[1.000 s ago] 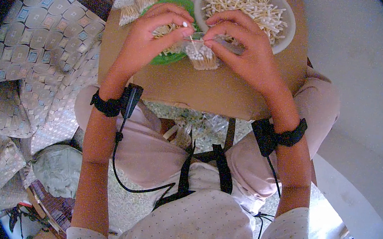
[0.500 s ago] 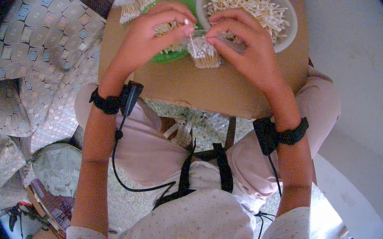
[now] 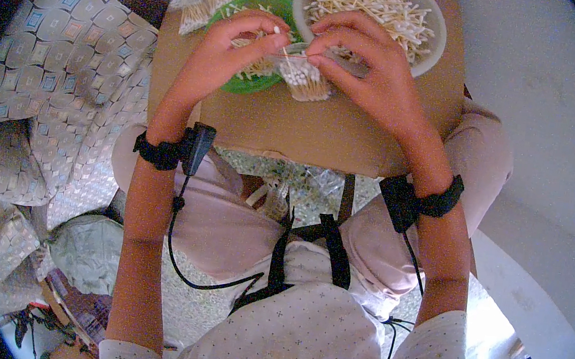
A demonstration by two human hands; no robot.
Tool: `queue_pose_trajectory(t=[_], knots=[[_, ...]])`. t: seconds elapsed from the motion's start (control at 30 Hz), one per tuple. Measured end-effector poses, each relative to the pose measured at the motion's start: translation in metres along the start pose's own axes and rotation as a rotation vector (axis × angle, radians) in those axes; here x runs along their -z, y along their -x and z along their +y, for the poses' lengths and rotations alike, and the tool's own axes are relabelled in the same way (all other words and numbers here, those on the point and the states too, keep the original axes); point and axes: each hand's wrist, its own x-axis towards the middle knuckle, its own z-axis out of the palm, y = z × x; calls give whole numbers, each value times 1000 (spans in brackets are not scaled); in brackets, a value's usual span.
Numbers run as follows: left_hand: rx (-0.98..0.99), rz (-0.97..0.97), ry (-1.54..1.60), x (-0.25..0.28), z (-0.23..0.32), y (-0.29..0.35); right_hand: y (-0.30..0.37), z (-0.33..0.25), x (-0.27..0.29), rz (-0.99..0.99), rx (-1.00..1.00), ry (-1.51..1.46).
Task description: Packaging cotton swabs into a small plastic bag.
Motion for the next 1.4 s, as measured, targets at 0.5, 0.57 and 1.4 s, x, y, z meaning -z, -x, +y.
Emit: queue_pose_trajectory(t=[0.5,0.57,1.4], knots=[[-243,-41,-141,6,14,-3,1,1,-1,2,2,10],[-237,-42,-145,9,17,-1,0,0,0,1,6,13],[144,-57,214,9,14,1,0,0,-2,22,2,23]])
